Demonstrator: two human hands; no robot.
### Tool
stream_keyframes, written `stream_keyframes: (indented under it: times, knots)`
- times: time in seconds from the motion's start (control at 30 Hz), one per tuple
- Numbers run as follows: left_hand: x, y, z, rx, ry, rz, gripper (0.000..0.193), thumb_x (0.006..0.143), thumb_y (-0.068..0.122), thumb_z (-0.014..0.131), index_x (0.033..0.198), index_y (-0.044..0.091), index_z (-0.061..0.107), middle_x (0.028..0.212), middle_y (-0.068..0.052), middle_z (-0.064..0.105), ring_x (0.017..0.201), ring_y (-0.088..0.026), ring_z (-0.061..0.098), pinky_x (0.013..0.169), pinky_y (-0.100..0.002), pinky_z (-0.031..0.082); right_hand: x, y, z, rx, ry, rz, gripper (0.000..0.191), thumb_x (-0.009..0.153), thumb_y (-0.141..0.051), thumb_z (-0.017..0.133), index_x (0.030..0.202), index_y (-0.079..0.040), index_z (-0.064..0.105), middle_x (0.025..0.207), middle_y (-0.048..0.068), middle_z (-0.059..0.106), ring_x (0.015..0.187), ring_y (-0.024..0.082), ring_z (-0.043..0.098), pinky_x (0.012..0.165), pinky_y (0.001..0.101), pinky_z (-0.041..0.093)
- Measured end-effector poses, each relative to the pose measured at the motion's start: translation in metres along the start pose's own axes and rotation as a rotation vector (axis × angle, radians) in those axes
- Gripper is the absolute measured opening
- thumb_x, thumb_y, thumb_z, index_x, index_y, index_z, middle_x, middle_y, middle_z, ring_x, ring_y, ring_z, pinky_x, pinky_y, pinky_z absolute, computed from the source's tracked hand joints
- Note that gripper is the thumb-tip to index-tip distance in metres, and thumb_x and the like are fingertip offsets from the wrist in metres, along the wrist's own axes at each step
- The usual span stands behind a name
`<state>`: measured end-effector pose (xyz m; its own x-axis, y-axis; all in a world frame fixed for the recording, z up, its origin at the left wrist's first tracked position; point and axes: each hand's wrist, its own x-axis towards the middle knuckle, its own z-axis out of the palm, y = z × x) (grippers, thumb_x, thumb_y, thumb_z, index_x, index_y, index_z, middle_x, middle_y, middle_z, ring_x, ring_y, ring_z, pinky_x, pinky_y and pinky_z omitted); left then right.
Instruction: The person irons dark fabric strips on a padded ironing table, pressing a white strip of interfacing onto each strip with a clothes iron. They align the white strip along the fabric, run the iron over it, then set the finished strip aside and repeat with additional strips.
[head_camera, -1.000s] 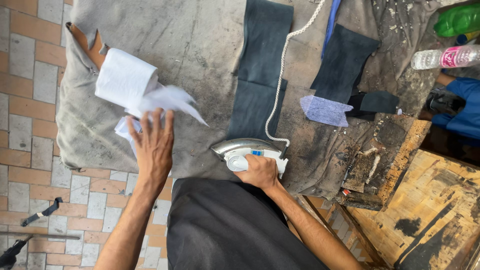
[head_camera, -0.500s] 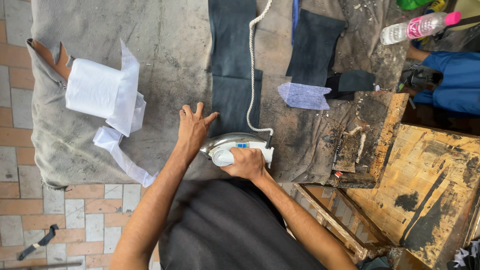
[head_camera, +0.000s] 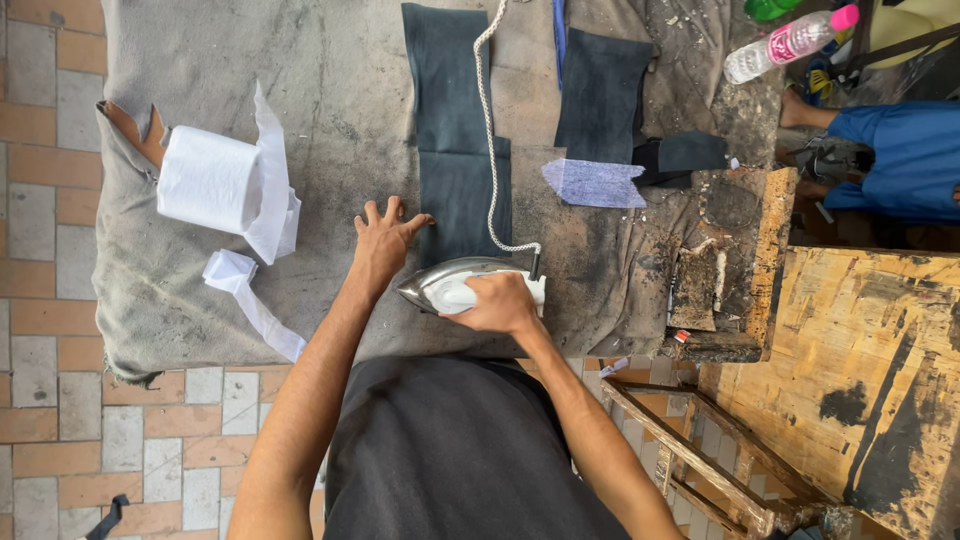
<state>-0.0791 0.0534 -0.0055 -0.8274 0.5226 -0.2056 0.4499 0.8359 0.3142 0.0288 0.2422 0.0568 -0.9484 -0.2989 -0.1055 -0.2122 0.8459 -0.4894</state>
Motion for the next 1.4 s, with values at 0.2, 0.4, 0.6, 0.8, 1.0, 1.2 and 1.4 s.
stream_keyframes:
  times: [0.2, 0.4, 0.6, 0.8, 1.0, 1.2, 1.4]
  knots:
    - [-0.013, 0.001, -0.009, -0.047, 0.021, 0.010, 0.084, 0.076, -0.010, 0.065, 0.145, 0.038, 0.055, 0.133, -0.009, 0.050, 0.114, -0.038, 0.048, 0.096, -0.055, 0.049, -0.048, 0.021, -0.025, 0.239, 0.206, -0.095, 0.042, 0.076, -0.046, 0.088, 0.089, -0.007, 0.080, 0.081, 0.008, 0.079, 0.072, 0.018, 0.078, 0.065, 0.0304, 0.062]
    - [-0.064, -0.018, 0.011, -0.149, 0.303, 0.103, 0.061, 0.094, 0.025, 0.063, 0.153, 0.026, 0.050, 0.153, -0.006, 0.048, 0.141, -0.038, 0.040, 0.121, -0.054, 0.029, -0.049, 0.017, -0.017, 0.009, 0.028, 0.489, 0.046, 0.066, -0.043, 0.093, 0.087, -0.003, 0.082, 0.076, 0.015, 0.077, 0.069, 0.027, 0.077, 0.064, 0.0378, 0.060]
    - [-0.076, -0.030, 0.038, -0.084, 0.259, 0.125, 0.063, 0.099, 0.050, 0.053, 0.157, 0.025, 0.045, 0.167, -0.003, 0.033, 0.157, -0.032, 0.023, 0.127, -0.057, 0.018, -0.044, 0.033, -0.020, 0.110, 0.075, 0.372, 0.045, 0.068, -0.045, 0.089, 0.087, -0.004, 0.082, 0.077, 0.015, 0.077, 0.071, 0.029, 0.077, 0.063, 0.0395, 0.060]
    - [-0.076, -0.034, 0.047, -0.124, 0.226, 0.087, 0.064, 0.096, 0.050, 0.054, 0.155, 0.027, 0.047, 0.166, -0.002, 0.035, 0.155, -0.031, 0.026, 0.126, -0.055, 0.019, -0.044, 0.035, -0.011, -0.060, 0.125, 0.278, 0.049, 0.069, -0.047, 0.091, 0.072, -0.001, 0.075, 0.068, 0.016, 0.073, 0.063, 0.030, 0.075, 0.058, 0.0421, 0.058]
    - [-0.071, -0.035, 0.056, -0.114, 0.179, 0.053, 0.066, 0.095, 0.054, 0.052, 0.156, 0.030, 0.044, 0.165, 0.000, 0.034, 0.155, -0.029, 0.026, 0.126, -0.055, 0.018, -0.046, 0.043, -0.004, -0.101, 0.173, 0.173, 0.048, 0.075, -0.047, 0.088, 0.071, -0.002, 0.071, 0.063, 0.012, 0.072, 0.052, 0.021, 0.072, 0.048, 0.0344, 0.057]
    - [-0.070, -0.037, 0.062, -0.068, 0.137, 0.048, 0.066, 0.095, 0.055, 0.051, 0.156, 0.032, 0.042, 0.165, 0.000, 0.035, 0.155, -0.028, 0.026, 0.127, -0.055, 0.017, -0.047, 0.044, 0.001, -0.112, 0.235, 0.156, 0.048, 0.074, -0.047, 0.089, 0.069, -0.004, 0.068, 0.062, 0.010, 0.071, 0.051, 0.019, 0.070, 0.046, 0.0333, 0.055]
    - [-0.073, -0.037, 0.057, -0.072, 0.203, 0.061, 0.063, 0.096, 0.051, 0.057, 0.154, 0.027, 0.050, 0.164, -0.001, 0.041, 0.155, -0.029, 0.031, 0.127, -0.055, 0.021, -0.045, 0.037, -0.003, -0.101, 0.289, 0.181, 0.047, 0.070, -0.047, 0.090, 0.071, -0.005, 0.070, 0.068, 0.011, 0.073, 0.057, 0.023, 0.072, 0.052, 0.0366, 0.057]
